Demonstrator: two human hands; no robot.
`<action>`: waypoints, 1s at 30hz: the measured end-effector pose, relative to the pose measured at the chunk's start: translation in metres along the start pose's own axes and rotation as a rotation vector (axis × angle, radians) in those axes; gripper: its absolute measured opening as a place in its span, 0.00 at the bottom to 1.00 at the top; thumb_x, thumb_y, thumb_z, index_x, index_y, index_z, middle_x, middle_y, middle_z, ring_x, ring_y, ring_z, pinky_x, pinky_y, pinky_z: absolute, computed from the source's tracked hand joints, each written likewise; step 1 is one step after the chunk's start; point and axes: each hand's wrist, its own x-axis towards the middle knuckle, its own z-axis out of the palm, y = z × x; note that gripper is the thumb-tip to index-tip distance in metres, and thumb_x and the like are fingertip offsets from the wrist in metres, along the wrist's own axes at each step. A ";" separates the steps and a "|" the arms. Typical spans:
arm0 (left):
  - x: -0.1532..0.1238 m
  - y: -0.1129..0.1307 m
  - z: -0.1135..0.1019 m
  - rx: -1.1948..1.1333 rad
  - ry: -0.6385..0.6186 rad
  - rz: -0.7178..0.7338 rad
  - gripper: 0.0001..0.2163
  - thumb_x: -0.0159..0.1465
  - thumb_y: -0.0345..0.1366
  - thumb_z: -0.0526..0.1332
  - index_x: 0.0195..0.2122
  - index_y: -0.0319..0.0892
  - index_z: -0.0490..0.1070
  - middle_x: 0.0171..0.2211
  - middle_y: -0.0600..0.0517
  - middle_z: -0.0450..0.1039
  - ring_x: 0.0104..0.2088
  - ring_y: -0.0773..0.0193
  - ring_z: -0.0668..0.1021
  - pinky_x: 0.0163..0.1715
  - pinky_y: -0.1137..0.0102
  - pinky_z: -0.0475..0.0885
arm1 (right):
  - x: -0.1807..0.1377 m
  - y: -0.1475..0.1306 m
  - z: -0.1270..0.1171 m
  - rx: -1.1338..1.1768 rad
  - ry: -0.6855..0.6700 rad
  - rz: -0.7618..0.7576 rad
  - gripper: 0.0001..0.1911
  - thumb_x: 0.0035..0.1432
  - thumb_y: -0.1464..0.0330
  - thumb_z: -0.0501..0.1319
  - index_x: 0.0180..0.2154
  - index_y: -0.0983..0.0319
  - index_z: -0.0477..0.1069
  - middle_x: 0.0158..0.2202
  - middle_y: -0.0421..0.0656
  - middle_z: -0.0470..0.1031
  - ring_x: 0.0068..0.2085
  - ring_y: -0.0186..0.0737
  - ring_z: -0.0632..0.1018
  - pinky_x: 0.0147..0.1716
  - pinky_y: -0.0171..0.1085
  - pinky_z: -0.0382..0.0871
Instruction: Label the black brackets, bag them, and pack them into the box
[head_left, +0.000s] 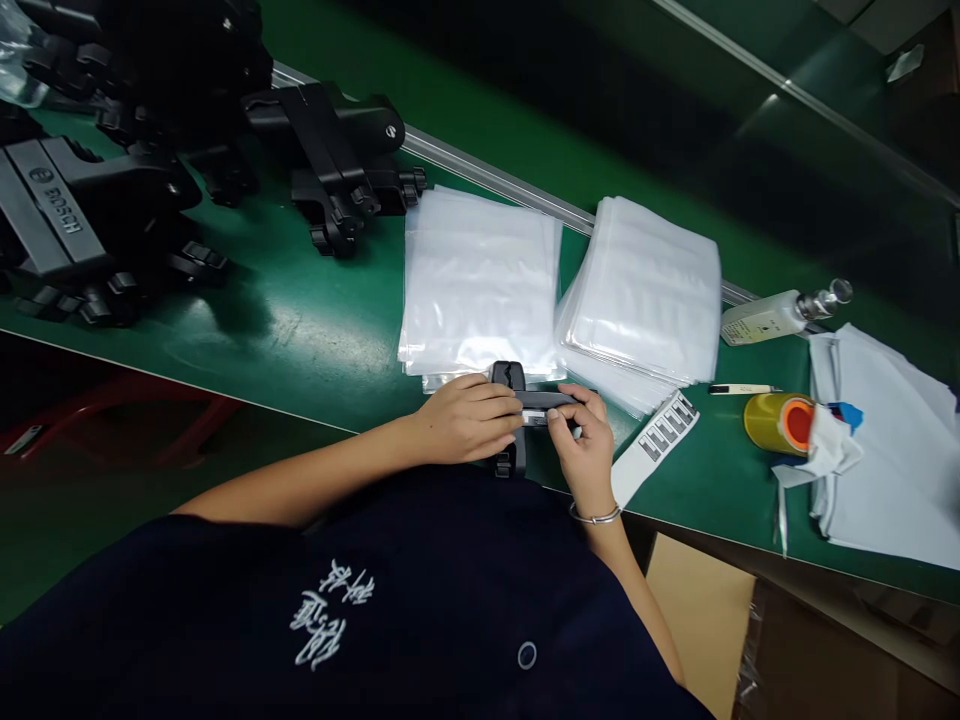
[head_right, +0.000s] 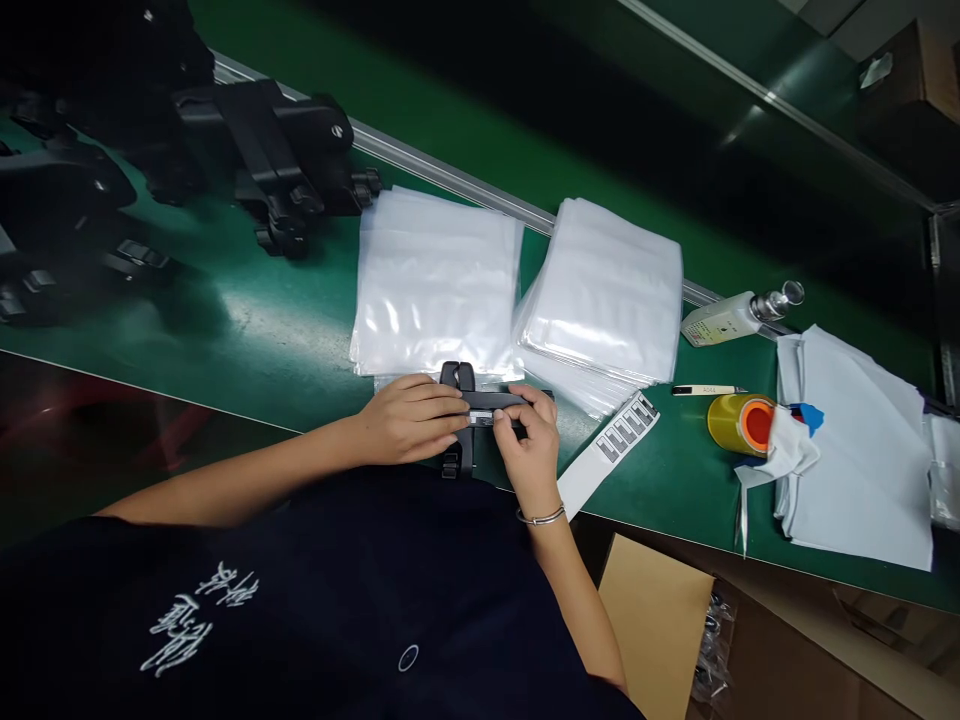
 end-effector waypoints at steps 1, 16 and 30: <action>0.001 -0.002 -0.001 0.044 -0.017 0.039 0.11 0.67 0.38 0.55 0.45 0.47 0.76 0.43 0.49 0.80 0.47 0.57 0.79 0.45 0.62 0.71 | 0.000 0.000 0.000 -0.009 0.003 -0.007 0.11 0.61 0.64 0.59 0.26 0.59 0.70 0.47 0.48 0.75 0.51 0.48 0.73 0.53 0.52 0.66; 0.044 -0.020 -0.017 0.191 -0.221 0.451 0.15 0.70 0.43 0.53 0.50 0.44 0.74 0.37 0.50 0.80 0.35 0.63 0.76 0.30 0.65 0.61 | 0.006 0.047 -0.046 -0.199 -0.230 -0.199 0.24 0.63 0.60 0.60 0.61 0.50 0.65 0.58 0.42 0.73 0.64 0.50 0.66 0.62 0.57 0.62; 0.030 -0.032 -0.029 0.040 0.223 -0.305 0.16 0.70 0.39 0.48 0.44 0.39 0.74 0.36 0.46 0.77 0.37 0.60 0.78 0.38 0.66 0.71 | 0.014 0.039 -0.043 -0.492 -0.391 -0.616 0.22 0.67 0.71 0.53 0.59 0.47 0.66 0.61 0.47 0.66 0.59 0.53 0.68 0.55 0.56 0.65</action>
